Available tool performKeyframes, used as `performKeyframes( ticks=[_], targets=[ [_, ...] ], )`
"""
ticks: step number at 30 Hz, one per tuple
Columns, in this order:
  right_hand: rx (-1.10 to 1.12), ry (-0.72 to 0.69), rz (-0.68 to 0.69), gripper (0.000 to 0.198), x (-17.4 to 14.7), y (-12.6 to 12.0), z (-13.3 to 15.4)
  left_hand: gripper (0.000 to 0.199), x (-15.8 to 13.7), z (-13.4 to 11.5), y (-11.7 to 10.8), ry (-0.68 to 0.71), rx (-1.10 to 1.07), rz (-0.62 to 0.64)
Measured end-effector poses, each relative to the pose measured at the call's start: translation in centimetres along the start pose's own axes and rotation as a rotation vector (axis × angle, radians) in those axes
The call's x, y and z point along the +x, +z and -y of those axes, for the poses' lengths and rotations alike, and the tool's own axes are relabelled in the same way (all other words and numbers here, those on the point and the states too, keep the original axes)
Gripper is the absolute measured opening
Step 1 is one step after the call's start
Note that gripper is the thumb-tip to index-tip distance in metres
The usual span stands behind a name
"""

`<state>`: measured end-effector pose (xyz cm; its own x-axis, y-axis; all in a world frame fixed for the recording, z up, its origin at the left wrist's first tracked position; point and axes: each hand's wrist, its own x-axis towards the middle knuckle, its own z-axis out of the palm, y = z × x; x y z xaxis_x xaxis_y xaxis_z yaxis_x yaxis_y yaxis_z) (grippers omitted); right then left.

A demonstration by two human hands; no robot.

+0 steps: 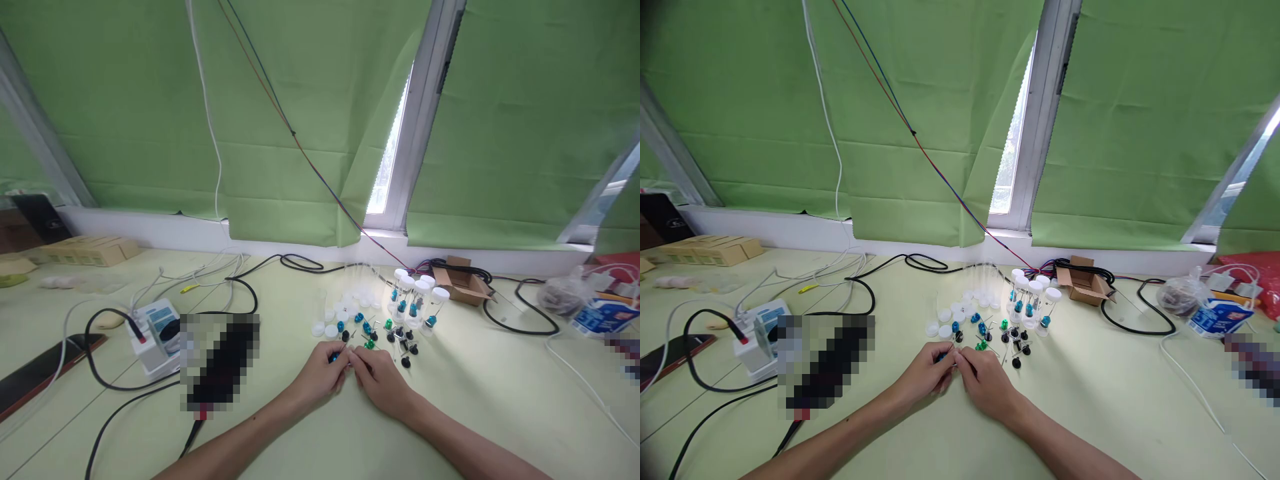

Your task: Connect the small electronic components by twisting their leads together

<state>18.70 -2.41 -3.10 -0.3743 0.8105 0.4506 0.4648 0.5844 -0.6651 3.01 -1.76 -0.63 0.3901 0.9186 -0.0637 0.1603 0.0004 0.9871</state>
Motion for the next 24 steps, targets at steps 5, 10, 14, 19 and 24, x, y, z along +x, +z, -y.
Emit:
performKeyframes(
  ticks=[5,10,14,19,24],
  targets=[
    [-0.019,-0.014,-0.011,0.039,-0.01,0.04,-0.03,0.046,-0.02,-0.07,-0.02,0.002,0.003,0.001],
    [-0.022,-0.017,-0.015,0.040,0.02,0.03,0.01,0.047,0.04,0.02,-0.04,0.004,-0.008,0.001],
    [-0.013,-0.006,0.003,0.041,0.01,0.02,-0.02,0.047,0.13,0.19,-0.03,0.006,-0.014,-0.002],
    [-0.012,-0.005,-0.003,0.038,0.04,0.05,-0.11,0.047,0.14,0.23,-0.07,0.012,-0.023,-0.005],
    [-0.018,-0.007,-0.005,0.039,0.05,-0.01,0.01,0.048,0.11,0.14,-0.07,0.014,-0.015,-0.001]
  ],
)
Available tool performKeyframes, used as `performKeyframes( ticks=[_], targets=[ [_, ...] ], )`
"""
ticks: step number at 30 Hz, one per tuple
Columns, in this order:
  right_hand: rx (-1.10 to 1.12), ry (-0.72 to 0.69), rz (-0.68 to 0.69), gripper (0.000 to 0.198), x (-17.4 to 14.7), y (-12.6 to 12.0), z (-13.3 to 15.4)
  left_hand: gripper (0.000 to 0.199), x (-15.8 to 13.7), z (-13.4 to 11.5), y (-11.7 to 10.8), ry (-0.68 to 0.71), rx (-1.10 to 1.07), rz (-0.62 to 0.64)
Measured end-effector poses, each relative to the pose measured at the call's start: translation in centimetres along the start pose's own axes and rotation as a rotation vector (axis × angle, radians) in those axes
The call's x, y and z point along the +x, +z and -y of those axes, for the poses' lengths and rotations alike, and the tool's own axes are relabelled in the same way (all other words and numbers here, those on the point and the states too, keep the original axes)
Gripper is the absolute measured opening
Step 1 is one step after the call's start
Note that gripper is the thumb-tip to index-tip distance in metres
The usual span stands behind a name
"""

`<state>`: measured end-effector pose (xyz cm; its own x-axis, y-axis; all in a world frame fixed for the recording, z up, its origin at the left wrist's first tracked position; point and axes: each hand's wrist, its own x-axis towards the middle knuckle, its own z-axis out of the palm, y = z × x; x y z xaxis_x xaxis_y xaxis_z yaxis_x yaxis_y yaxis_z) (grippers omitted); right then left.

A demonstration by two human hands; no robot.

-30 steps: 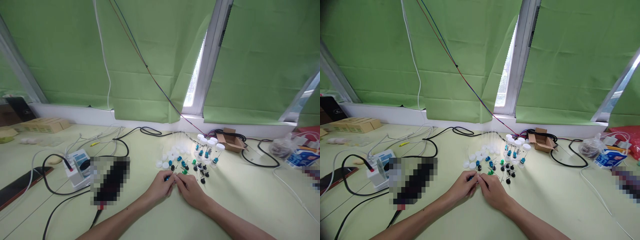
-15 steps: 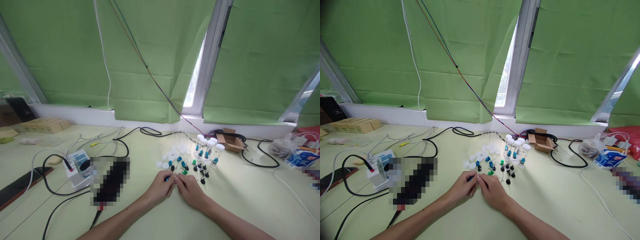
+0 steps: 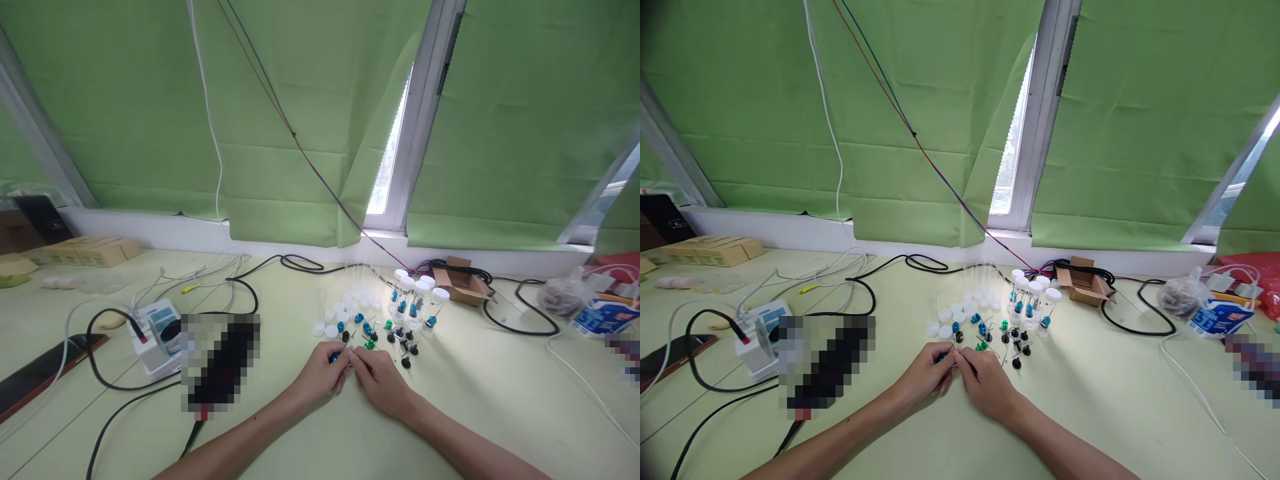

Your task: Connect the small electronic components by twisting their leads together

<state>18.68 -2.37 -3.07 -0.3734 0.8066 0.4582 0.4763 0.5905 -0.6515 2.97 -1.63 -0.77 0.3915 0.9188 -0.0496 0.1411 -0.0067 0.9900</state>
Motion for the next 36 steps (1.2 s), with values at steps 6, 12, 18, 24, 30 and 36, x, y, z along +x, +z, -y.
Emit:
performKeyframes(
  ticks=[6,12,18,24,30,36],
  targets=[
    [-0.004,-0.008,-0.002,0.040,-0.02,-0.01,0.02,0.049,-0.14,-0.21,0.05,-0.015,-0.003,-0.008],
    [-0.004,-0.003,0.006,0.039,-0.01,-0.02,-0.07,0.046,-0.18,-0.14,0.08,-0.014,0.022,-0.008],
    [-0.014,0.006,0.013,0.038,0.06,0.04,-0.18,0.046,-0.10,-0.04,0.11,-0.011,0.022,-0.009],
    [-0.018,0.011,0.019,0.037,-0.01,0.05,-0.16,0.043,-0.02,0.29,0.07,0.002,0.046,-0.006],
    [-0.013,0.022,0.034,0.037,-0.02,0.06,-0.27,0.042,0.08,0.41,0.04,-0.013,0.031,-0.011],
    [-0.012,0.022,0.034,0.037,-0.01,0.15,-0.33,0.044,0.03,0.19,0.08,-0.007,0.036,-0.003]
  ],
)
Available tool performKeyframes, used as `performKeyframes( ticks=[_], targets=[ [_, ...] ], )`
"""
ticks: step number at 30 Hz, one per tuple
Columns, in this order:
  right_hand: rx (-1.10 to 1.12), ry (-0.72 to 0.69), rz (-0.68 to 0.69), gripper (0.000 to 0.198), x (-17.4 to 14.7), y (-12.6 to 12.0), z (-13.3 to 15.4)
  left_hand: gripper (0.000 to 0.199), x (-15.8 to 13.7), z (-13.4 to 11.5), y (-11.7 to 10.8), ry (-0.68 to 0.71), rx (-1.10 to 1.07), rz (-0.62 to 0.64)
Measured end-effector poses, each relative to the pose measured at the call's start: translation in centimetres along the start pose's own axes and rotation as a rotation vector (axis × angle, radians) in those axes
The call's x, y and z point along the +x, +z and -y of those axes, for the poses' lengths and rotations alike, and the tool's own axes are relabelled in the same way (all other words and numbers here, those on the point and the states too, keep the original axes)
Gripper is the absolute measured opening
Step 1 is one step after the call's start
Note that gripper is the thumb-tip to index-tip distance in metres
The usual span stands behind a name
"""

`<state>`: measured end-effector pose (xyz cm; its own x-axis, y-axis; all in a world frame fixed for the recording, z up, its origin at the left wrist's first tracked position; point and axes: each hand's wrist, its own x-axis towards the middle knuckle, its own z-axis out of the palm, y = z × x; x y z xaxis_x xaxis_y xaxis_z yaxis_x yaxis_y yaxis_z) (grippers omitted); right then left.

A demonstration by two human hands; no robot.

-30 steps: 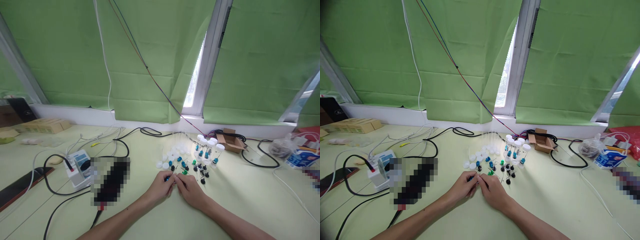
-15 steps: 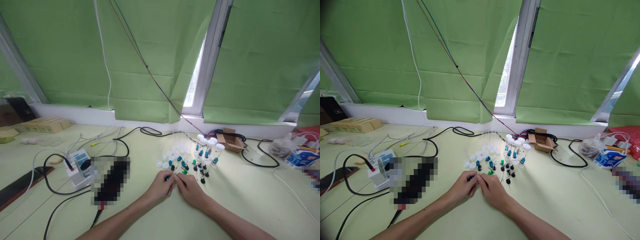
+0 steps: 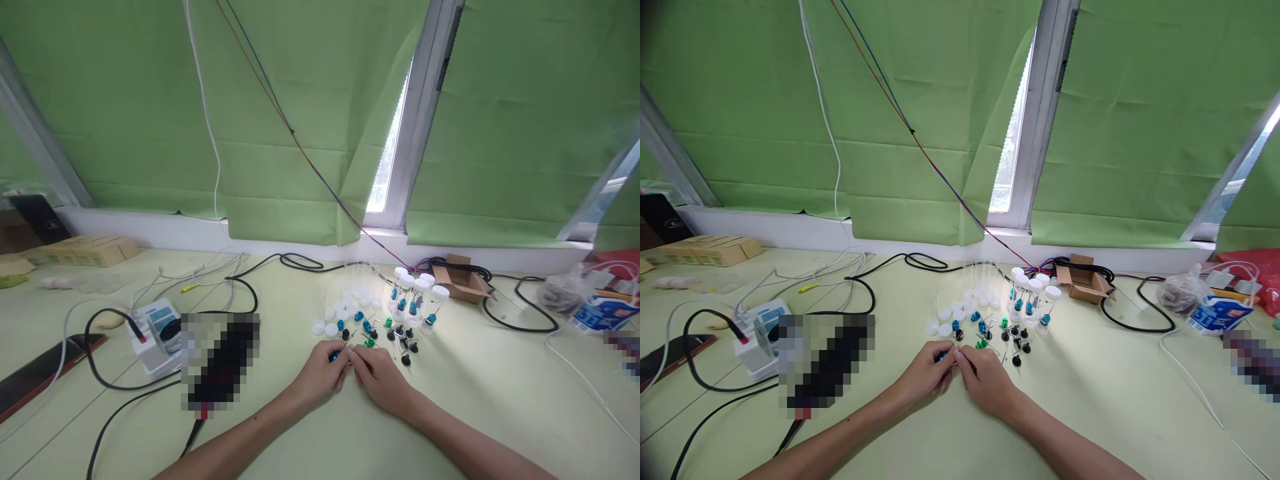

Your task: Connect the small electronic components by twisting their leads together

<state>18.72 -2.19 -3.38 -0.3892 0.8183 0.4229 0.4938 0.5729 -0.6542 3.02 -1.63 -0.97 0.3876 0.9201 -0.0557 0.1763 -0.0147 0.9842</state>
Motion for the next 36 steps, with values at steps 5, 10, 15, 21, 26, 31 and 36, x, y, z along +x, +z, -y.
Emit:
performKeyframes(
  ticks=[5,10,15,21,26,31,36],
  targets=[
    [-0.005,-0.010,-0.003,0.037,-0.04,-0.04,0.03,0.043,0.05,0.23,0.00,0.002,-0.003,0.003],
    [-0.004,-0.005,0.002,0.036,-0.01,-0.05,0.05,0.043,0.17,0.64,-0.14,0.019,0.005,0.012],
    [0.002,0.007,0.009,0.036,-0.03,-0.07,0.08,0.043,0.20,0.64,-0.13,0.025,0.007,0.009],
    [0.003,0.003,0.008,0.037,-0.08,-0.09,0.07,0.042,0.31,0.65,-0.08,0.027,0.001,0.008],
    [0.004,-0.001,0.007,0.036,0.05,-0.08,0.01,0.043,0.21,0.85,-0.14,0.032,0.003,0.009],
    [0.000,-0.003,0.004,0.036,0.01,-0.10,0.04,0.043,0.22,0.75,-0.13,0.024,0.002,0.015],
    [-0.005,-0.005,0.002,0.036,-0.06,-0.11,0.13,0.042,0.26,0.68,-0.06,0.017,0.009,0.007]
  ],
)
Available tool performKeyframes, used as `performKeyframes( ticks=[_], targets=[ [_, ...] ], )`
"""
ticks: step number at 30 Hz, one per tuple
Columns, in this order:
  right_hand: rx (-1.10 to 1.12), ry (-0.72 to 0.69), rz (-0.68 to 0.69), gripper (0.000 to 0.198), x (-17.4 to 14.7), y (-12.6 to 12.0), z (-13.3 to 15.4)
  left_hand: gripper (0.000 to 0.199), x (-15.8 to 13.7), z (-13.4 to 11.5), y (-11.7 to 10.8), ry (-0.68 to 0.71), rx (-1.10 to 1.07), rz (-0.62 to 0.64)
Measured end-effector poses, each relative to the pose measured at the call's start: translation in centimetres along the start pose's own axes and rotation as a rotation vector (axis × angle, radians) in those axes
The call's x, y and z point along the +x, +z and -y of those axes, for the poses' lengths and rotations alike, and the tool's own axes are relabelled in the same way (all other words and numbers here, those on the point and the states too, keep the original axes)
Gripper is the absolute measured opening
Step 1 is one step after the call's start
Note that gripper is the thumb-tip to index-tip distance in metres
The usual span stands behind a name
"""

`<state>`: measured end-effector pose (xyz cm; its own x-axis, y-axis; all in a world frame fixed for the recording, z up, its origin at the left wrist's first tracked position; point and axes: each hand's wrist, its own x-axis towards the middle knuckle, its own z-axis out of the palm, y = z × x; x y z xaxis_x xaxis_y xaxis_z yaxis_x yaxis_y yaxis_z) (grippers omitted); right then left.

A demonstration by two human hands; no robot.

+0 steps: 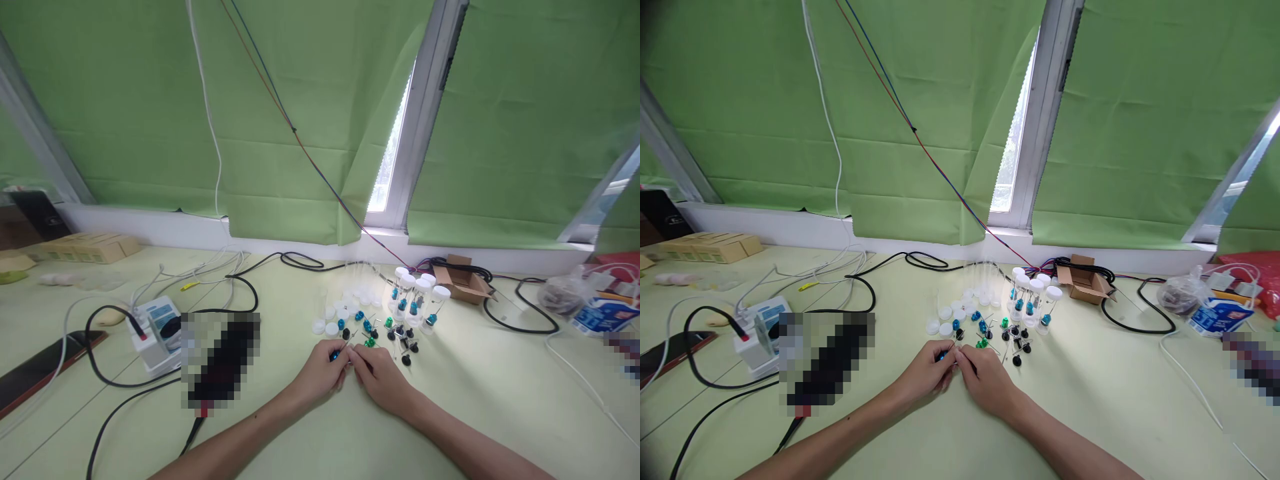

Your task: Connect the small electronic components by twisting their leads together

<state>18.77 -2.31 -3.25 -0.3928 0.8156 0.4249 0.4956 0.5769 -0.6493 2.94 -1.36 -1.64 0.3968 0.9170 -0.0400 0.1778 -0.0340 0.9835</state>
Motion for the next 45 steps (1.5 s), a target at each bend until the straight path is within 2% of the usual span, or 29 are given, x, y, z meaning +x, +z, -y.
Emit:
performKeyframes(
  ticks=[45],
  targets=[
    [-0.007,-0.005,-0.006,0.039,0.16,-0.11,0.27,0.044,-0.05,0.16,-0.13,0.013,0.001,0.004]
  ],
)
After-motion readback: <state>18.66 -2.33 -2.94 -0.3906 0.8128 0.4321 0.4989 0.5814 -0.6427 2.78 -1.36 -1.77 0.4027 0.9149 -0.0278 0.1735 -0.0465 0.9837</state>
